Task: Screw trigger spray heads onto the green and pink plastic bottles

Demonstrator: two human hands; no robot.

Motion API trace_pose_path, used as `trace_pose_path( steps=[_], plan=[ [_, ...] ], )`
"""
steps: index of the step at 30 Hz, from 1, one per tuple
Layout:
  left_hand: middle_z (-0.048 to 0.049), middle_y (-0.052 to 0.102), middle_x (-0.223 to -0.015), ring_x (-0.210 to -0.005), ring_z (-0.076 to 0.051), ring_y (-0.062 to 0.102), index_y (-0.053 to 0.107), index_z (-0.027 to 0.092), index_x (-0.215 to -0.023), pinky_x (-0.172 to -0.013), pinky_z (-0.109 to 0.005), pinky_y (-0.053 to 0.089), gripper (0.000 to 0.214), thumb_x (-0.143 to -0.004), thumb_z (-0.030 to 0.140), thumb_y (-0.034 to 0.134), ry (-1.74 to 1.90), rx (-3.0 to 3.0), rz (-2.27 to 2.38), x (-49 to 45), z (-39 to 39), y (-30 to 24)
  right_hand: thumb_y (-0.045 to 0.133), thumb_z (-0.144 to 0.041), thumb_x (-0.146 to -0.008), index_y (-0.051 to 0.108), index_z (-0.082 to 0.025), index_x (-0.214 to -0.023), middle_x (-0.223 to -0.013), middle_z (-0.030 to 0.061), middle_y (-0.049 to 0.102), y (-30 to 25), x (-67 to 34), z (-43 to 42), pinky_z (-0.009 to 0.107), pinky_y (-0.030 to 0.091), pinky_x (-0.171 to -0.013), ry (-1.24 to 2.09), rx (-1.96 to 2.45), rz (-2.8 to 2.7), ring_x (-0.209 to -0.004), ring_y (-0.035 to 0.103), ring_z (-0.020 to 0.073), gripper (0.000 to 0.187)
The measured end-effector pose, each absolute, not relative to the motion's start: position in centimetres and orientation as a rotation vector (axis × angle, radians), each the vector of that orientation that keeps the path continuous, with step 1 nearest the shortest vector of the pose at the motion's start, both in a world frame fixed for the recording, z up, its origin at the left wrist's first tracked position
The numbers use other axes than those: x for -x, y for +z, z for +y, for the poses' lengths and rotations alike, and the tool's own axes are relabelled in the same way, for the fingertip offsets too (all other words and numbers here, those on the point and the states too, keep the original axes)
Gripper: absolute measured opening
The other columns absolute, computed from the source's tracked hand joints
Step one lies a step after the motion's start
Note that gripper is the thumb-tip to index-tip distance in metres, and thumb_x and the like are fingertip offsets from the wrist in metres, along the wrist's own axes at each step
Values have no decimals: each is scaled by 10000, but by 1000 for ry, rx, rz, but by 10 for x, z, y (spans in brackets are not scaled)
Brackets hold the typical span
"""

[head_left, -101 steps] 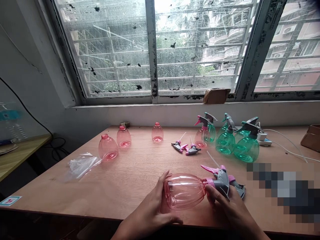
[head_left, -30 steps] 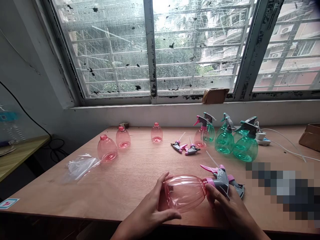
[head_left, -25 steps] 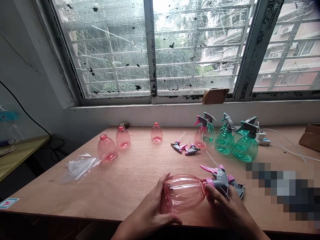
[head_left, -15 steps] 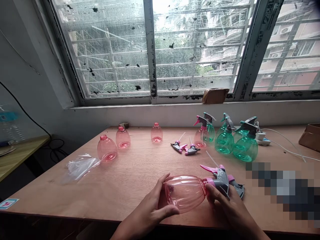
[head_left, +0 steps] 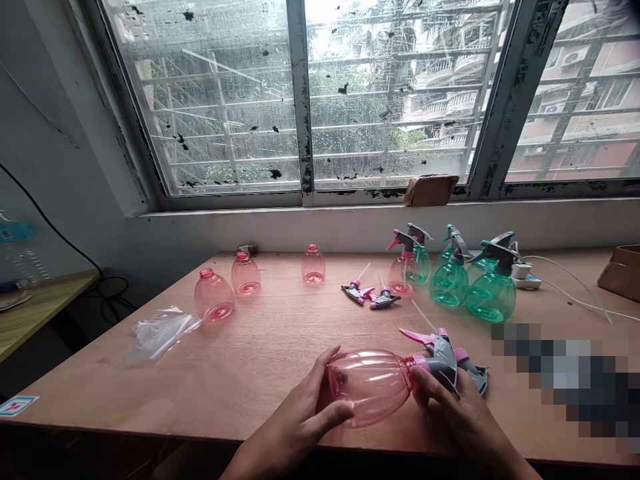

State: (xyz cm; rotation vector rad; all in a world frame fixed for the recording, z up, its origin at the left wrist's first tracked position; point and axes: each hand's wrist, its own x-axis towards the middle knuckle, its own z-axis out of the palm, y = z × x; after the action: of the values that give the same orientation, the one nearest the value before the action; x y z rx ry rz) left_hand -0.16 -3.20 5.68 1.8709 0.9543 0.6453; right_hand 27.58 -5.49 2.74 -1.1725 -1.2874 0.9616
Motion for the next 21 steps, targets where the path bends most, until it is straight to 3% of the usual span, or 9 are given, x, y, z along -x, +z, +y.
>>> trace_pose_path(
  steps=[3, 7, 9, 11, 14, 18, 21],
  plan=[
    [-60, 321, -1673, -1522, -332, 312, 218, 361, -1596, -1269, -482, 224, 1018, -805, 369, 859, 641, -1894, 965, -1, -31, 53, 642, -607, -902, 531, -242, -669, -548, -28, 577, 29, -275, -55, 302, 398, -549, 976, 1156, -1273, -539, 529, 188, 446],
    [-117, 276, -1681, -1495, -382, 347, 160, 317, -1618, -1260, -511, 233, 1161, -734, 333, 913, 629, -1947, 952, -1, -30, 50, 650, -595, -904, 542, -235, -659, -549, -24, 585, 29, -275, -55, 303, 403, -563, 967, 1141, -1287, -539, 530, 182, 449],
    [-108, 264, -1687, -1509, -376, 320, 158, 316, -1619, -1266, -519, 204, 1072, -806, 429, 847, 619, -1941, 932, 1, -30, 52, 642, -591, -909, 536, -236, -637, -545, -20, 582, 29, -275, -55, 310, 410, -570, 950, 1138, -1303, -541, 530, 185, 460],
    [-86, 269, -1690, -1507, -344, 338, 170, 321, -1617, -1265, -508, 212, 871, -936, 513, 678, 621, -1913, 901, 2, -31, 55, 642, -590, -908, 537, -234, -625, -547, -15, 587, 29, -275, -55, 314, 415, -568, 948, 1140, -1299, -539, 534, 187, 466],
    [-65, 297, -1683, -1498, -320, 365, 214, 318, -1608, -1261, -494, 235, 692, -1022, 529, 515, 629, -1886, 915, 2, -33, 60, 664, -591, -891, 549, -228, -634, -540, -20, 583, 30, -273, -55, 305, 396, -541, 962, 1139, -1258, -522, 518, 175, 459],
    [-71, 287, -1687, -1530, -352, 286, 196, 336, -1609, -1273, -512, 204, 948, -871, 437, 781, 604, -1929, 979, 0, -34, 59, 688, -605, -867, 544, -229, -651, -528, -35, 559, 31, -272, -56, 289, 353, -496, 1029, 1145, -1193, -491, 480, 154, 458],
    [-98, 271, -1689, -1511, -363, 326, 159, 331, -1616, -1266, -518, 231, 1080, -795, 357, 862, 616, -1949, 979, -1, -35, 56, 696, -611, -861, 542, -226, -641, -531, -36, 554, 31, -272, -56, 282, 338, -482, 1057, 1136, -1183, -482, 474, 147, 469]
  ],
)
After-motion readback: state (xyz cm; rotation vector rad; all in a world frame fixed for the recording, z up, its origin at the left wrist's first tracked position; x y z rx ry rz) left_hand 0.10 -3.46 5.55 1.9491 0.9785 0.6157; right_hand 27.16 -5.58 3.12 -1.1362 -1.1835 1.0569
